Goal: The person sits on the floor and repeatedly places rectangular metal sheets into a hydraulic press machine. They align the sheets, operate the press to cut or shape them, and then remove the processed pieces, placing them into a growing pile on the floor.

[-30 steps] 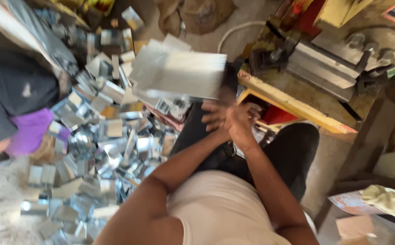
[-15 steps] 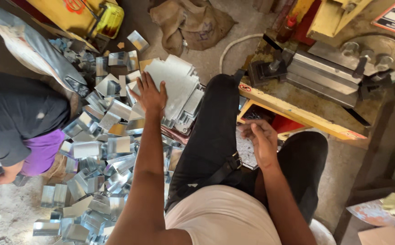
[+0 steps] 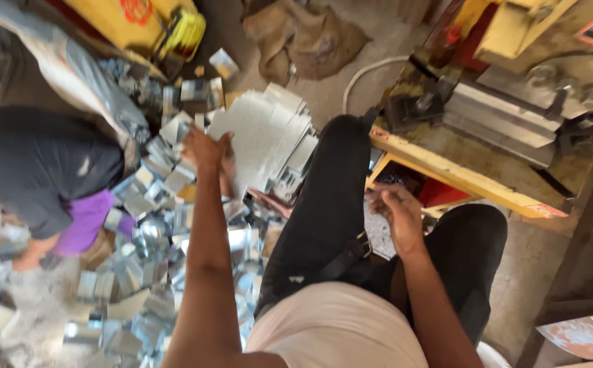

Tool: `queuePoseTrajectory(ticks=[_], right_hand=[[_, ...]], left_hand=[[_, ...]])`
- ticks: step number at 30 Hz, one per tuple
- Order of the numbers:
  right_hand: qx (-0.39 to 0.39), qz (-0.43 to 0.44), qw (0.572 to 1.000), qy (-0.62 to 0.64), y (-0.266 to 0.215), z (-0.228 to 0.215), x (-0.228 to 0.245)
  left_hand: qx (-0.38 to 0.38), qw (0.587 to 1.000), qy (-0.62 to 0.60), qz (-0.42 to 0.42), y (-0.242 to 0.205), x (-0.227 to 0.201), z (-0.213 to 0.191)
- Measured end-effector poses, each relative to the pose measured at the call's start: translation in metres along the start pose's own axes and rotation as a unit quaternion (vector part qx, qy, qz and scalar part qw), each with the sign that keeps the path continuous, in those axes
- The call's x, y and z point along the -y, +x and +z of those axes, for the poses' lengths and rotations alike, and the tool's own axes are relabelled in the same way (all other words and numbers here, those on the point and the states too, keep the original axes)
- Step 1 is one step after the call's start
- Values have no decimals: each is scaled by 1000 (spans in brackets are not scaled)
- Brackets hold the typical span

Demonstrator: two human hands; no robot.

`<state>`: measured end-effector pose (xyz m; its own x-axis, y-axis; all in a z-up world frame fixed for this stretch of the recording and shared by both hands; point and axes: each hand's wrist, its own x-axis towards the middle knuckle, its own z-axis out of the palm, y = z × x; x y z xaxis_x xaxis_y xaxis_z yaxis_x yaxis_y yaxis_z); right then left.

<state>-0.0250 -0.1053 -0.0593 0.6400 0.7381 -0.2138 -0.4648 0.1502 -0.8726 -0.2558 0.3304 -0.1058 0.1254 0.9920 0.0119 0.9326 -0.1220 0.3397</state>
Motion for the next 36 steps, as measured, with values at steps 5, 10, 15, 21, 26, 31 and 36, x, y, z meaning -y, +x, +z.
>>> queuePoseTrajectory(ticks=[5,10,15,21,26,31,36], right_hand=[[-17,8,1000,-5,2,-5,-2],[-39,22,999,-6,9,-13,-18],[-20,28,999,-5,10,-17,-27],[-3,-48,985,-164,-13,-18,10],[50,-65,970,-231,-57,-34,50],[-124,-30,978,-168,-83,-81,52],[-241,-29,960,-136,-70,-126,88]], left_hand=[[-50,997,-59,28,-7,5,-15],[-152,981,-62,103,-50,-30,-68],[-249,946,-23,207,-92,-86,-113],[-197,890,-191,365,-177,-147,-143],[87,821,-515,231,-207,-198,-105],[385,704,-584,125,-247,-275,-16],[446,659,-563,226,-271,-295,33]])
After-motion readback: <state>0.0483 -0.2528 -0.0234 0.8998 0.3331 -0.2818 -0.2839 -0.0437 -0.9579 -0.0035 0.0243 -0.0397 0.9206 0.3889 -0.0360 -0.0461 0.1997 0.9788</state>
